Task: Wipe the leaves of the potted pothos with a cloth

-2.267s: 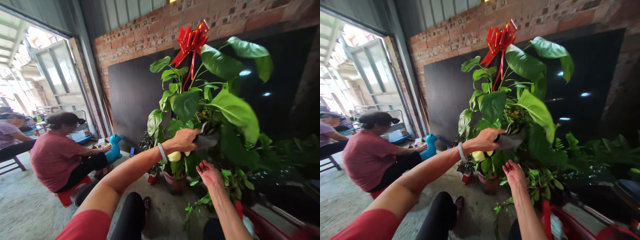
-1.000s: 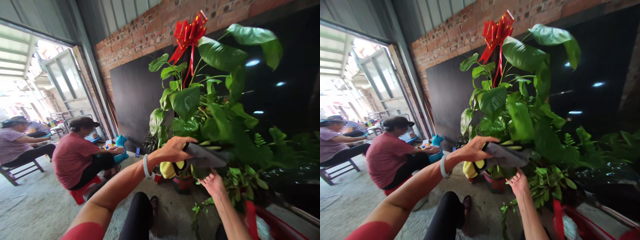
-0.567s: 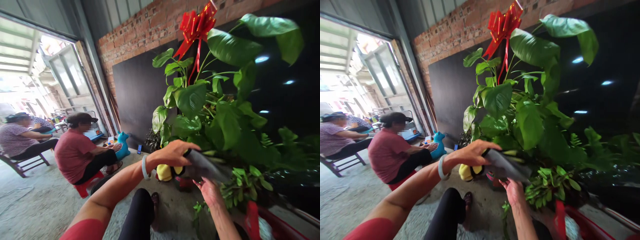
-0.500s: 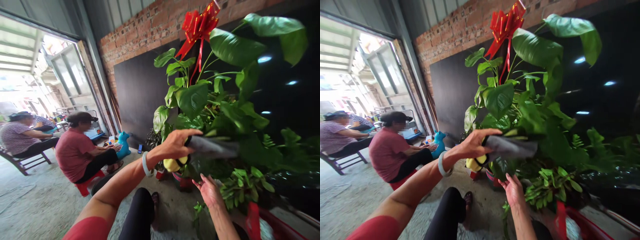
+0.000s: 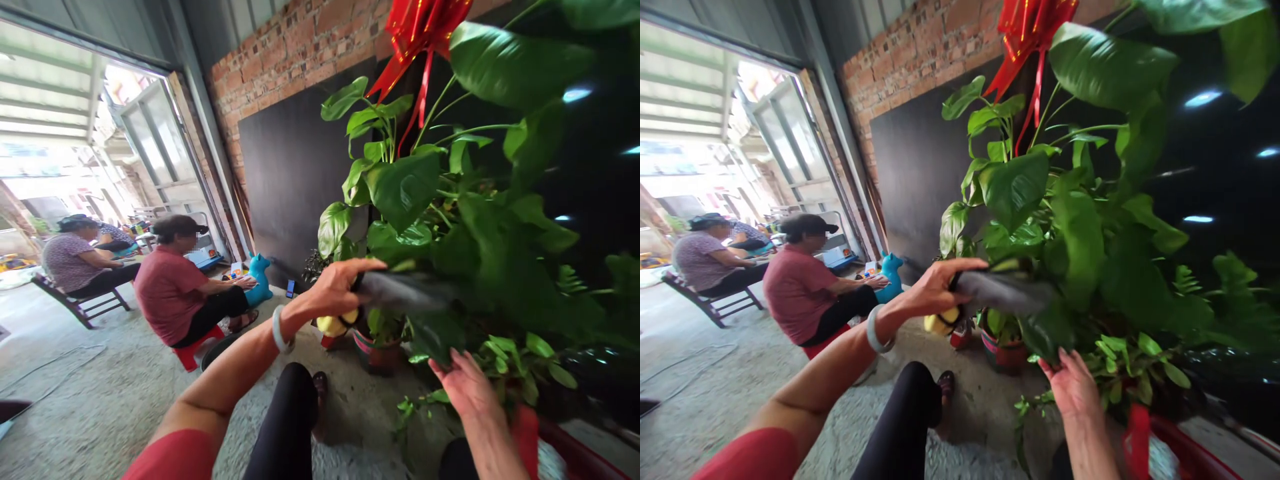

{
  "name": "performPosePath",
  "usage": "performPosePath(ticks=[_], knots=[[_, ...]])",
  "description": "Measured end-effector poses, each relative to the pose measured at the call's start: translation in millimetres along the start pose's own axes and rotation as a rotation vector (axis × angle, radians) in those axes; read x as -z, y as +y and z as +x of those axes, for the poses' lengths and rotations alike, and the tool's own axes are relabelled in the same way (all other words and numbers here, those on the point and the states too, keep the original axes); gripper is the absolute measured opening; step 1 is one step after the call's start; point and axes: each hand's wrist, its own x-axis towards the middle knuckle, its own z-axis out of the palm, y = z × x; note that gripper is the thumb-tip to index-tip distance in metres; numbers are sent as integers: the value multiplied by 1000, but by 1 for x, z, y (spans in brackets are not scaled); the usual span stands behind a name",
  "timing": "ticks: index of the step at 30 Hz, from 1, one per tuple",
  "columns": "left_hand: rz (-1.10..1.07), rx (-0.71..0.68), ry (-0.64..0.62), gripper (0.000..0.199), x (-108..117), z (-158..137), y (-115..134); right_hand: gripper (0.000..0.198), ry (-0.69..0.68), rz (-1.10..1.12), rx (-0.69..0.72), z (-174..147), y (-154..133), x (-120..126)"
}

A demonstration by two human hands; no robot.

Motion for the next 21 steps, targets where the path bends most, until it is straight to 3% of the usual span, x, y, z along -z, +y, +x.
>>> performPosePath(ticks=[2,3,5,7,9,10,12,14,17,19,21], knots=[[79,60,196,68,-17,10,-12,25,46,91,-26,4,-13,3],[128,99,200,68,-30,12,-20,25,76,128,-38,5,-18,5],[227,185,-17,67,-56,3,-37,28,112,158,-63,6,-26,10],[264,210,-372,62,-71,-15,-51,31,124,151,-75,7,-28,15],[234,184,-601,58,-68,-34,-58,30,125,137,-85,9,-28,18],[215,171,-620,57,-61,-39,-58,30,139,134,-87,10,-28,19],[211,170,-498,60,-41,-36,-57,29,176,139,-89,15,-27,17],[242,189,-257,66,-29,-19,-58,26,192,150,-89,20,-26,14],[283,250,11,68,-47,12,-74,24,170,130,-103,24,-20,13],[283,332,-14,62,-79,17,-93,26,169,85,-127,20,-9,20],[196,438,-191,53,-117,3,-112,28,175,1,-206,10,8,33]])
